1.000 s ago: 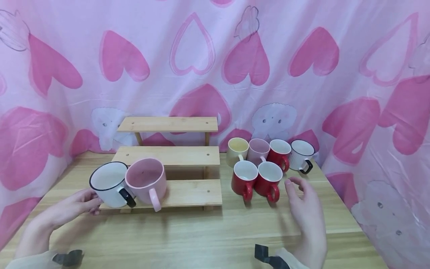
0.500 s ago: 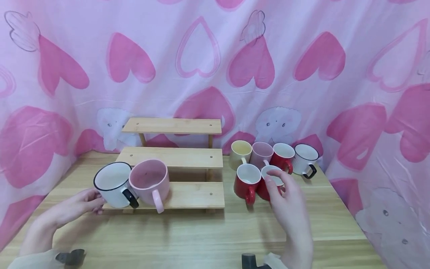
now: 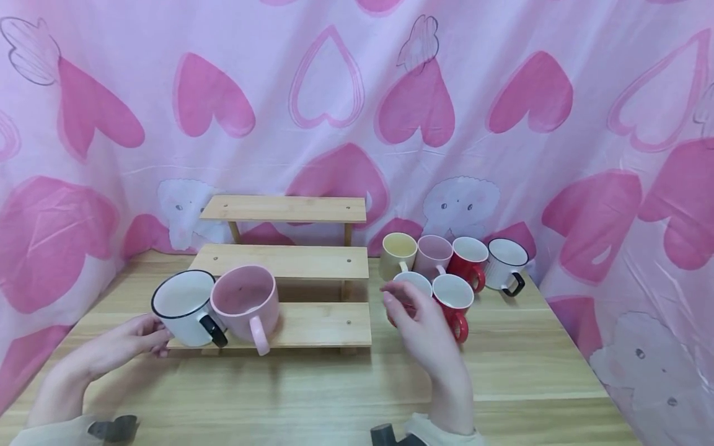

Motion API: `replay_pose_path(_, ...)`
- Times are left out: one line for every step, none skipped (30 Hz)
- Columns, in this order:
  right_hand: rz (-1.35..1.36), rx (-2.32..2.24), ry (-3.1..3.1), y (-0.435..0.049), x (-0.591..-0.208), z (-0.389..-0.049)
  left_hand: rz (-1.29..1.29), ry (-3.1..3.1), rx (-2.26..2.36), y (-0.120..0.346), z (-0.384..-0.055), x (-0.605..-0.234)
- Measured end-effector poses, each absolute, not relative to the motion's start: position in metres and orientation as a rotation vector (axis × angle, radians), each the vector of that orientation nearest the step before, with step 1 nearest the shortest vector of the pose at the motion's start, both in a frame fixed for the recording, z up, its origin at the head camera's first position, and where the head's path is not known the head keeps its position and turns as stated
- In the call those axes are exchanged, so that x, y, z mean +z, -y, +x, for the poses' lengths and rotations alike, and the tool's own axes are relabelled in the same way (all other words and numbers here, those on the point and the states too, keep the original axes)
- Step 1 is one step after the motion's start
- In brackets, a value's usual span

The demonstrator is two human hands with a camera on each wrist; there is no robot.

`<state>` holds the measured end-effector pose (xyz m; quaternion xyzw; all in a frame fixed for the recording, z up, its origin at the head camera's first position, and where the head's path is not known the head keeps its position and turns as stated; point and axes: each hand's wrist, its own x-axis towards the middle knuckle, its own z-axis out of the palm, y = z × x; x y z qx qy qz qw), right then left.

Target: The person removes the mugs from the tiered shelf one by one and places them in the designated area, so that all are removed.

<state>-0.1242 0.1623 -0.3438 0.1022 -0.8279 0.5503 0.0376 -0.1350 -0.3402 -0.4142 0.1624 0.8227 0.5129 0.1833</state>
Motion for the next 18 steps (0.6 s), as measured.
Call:
replay_pose_path(0.335, 1.696, 2.546, -0.157, -0.345, -0.125, 0.463, -2.317, 1.448, 0.34, -0.135, -0.414)
replay_pose_path(0.361, 1.697, 2.551, -0.151, -0.345, -0.126, 0.468, -2.313, 1.451, 0.34, -0.135, -0.415)
replay_pose_path(0.386, 1.7, 2.558, -0.146, -0.346, -0.127, 0.474, -2.313, 1.452, 0.34, -0.135, -0.415)
replay_pose_path(0.419, 1.697, 2.562, -0.14, -0.347, -0.128, 0.482, -2.314, 1.453, 0.34, -0.136, -0.415)
replay_pose_path(0.456, 1.692, 2.566, -0.135, -0.348, -0.128, 0.488, -2.315, 1.454, 0.34, -0.136, -0.415)
replay_pose_path(0.476, 1.696, 2.573, -0.13, -0.349, -0.129, 0.495, -2.314, 1.456, 0.34, -0.136, -0.416)
replay_pose_path(0.493, 1.693, 2.581, -0.125, -0.35, -0.129, 0.502, -2.314, 1.457, 0.34, -0.136, -0.416)
replay_pose_path(0.51, 1.703, 2.586, -0.12, -0.351, -0.129, 0.508, -2.314, 1.457, 0.34, -0.136, -0.416)
replay_pose_path(0.527, 1.713, 2.59, -0.115, -0.351, -0.129, 0.513, -2.314, 1.458, 0.341, -0.137, -0.416)
replay_pose_path(0.546, 1.72, 2.593, -0.111, -0.352, -0.128, 0.517, -2.313, 1.458, 0.341, -0.137, -0.416)
replay_pose_path(0.56, 1.729, 2.599, -0.106, -0.352, -0.128, 0.517, -2.311, 1.459, 0.341, -0.137, -0.416)
replay_pose_path(0.573, 1.735, 2.606, -0.102, -0.352, -0.127, 0.516, -2.311, 1.458, 0.341, -0.137, -0.416)
replay_pose_path(0.599, 1.742, 2.608, -0.098, -0.352, -0.127, 0.514, -2.312, 1.458, 0.341, -0.137, -0.415)
replay_pose_path(0.629, 1.749, 2.608, -0.094, -0.352, -0.126, 0.51, -2.31, 1.457, 0.341, -0.137, -0.415)
replay_pose_path(0.66, 1.749, 2.609, -0.09, -0.353, -0.126, 0.503, -2.31, 1.454, 0.341, -0.137, -0.415)
replay_pose_path(0.69, 1.742, 2.615, -0.086, -0.353, -0.125, 0.498, -2.308, 1.452, 0.341, -0.137, -0.415)
replay_pose_path(0.715, 1.734, 2.621, -0.081, -0.354, -0.125, 0.491, -2.305, 1.451, 0.341, -0.137, -0.415)
replay_pose_path(0.741, 1.724, 2.625, -0.077, -0.355, -0.124, 0.484, -2.303, 1.449, 0.341, -0.136, -0.415)
